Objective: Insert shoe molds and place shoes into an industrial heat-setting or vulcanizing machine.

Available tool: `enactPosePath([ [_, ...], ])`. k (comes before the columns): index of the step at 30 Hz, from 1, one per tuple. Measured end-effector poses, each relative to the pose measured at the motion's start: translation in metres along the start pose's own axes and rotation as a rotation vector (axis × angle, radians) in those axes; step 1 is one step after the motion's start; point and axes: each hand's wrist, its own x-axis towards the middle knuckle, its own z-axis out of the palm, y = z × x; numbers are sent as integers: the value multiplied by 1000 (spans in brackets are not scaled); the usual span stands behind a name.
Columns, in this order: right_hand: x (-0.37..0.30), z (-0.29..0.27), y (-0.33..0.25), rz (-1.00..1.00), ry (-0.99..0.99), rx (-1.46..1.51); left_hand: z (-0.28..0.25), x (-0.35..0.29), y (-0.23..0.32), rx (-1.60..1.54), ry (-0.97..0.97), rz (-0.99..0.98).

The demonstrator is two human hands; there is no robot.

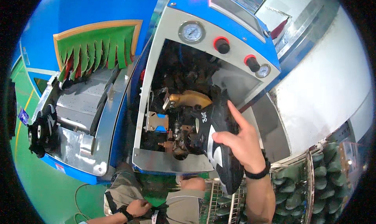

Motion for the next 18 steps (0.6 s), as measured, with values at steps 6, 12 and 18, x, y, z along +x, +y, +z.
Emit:
enactPosePath([
  [6,56,37,1,88,-285,-661,2,17,-15,71,-58,121],
  [12,81,41,28,-12,-283,-797,-24,27,-22,52,11,77],
  [18,56,52,21,24,-148,-907,-30,18,1,189,1,-46],
])
